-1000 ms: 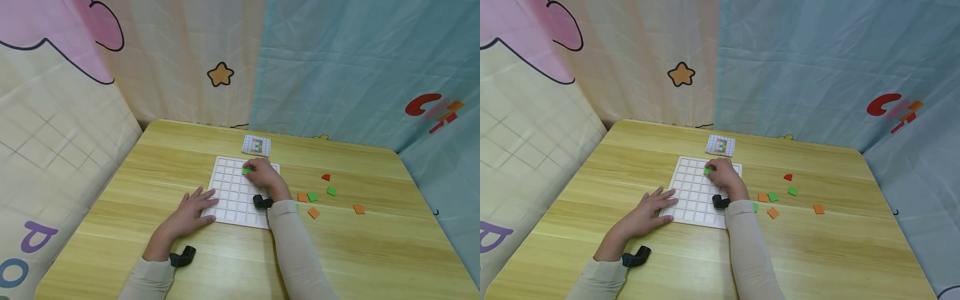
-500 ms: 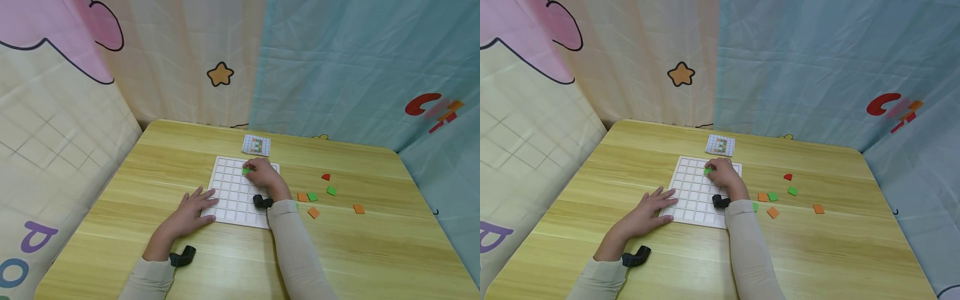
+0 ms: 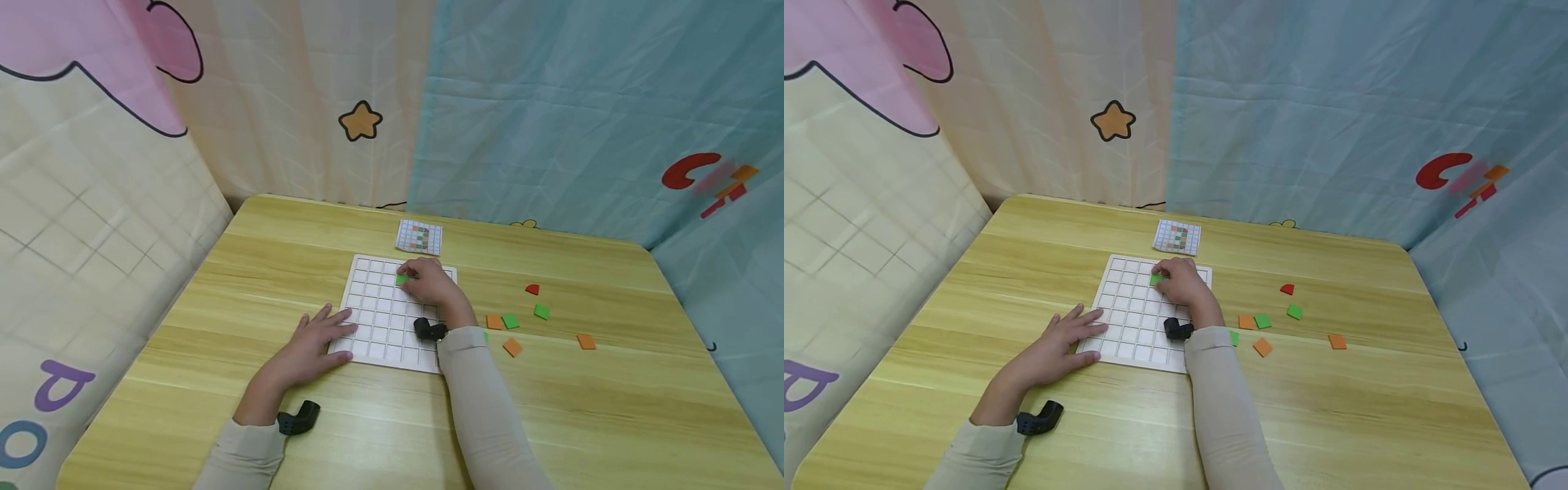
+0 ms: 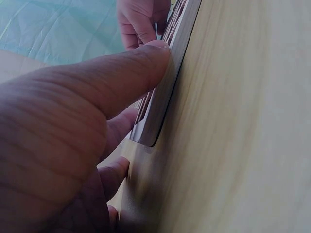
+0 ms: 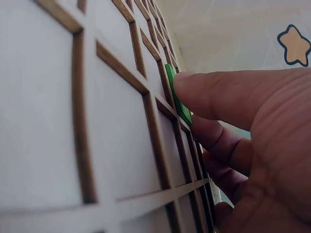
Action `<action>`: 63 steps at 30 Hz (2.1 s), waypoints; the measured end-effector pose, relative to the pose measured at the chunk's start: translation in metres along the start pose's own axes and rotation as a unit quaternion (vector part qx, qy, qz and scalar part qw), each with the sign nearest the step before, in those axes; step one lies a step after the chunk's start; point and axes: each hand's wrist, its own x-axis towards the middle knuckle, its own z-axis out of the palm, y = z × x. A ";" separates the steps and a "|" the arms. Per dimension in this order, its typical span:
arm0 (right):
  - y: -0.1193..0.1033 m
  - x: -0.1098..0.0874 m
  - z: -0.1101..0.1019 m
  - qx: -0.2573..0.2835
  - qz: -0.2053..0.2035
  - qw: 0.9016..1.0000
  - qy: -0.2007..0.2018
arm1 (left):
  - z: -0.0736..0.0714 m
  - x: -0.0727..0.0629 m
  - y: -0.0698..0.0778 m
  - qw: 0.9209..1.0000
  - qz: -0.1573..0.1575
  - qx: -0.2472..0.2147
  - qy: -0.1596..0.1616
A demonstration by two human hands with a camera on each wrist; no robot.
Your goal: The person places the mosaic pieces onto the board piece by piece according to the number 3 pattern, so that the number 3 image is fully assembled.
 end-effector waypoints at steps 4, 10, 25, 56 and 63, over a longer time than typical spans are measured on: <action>0.000 -0.001 -0.002 0.007 -0.004 1.000 -0.007 | 0.000 -0.001 0.000 1.000 -0.001 0.000 0.000; 0.002 -0.005 -0.006 0.052 -0.019 0.998 0.002 | 0.000 -0.001 0.000 1.000 -0.004 -0.004 0.001; 0.012 -0.049 -0.046 0.083 0.052 0.994 0.043 | 0.001 -0.001 -0.001 1.000 0.000 -0.003 0.001; 0.094 -0.147 -0.118 0.007 0.076 0.993 0.088 | 0.000 -0.001 0.000 1.000 0.003 -0.004 0.000; 0.108 -0.166 -0.127 0.030 0.108 0.990 0.084 | 0.003 -0.001 -0.002 1.000 0.001 -0.008 0.000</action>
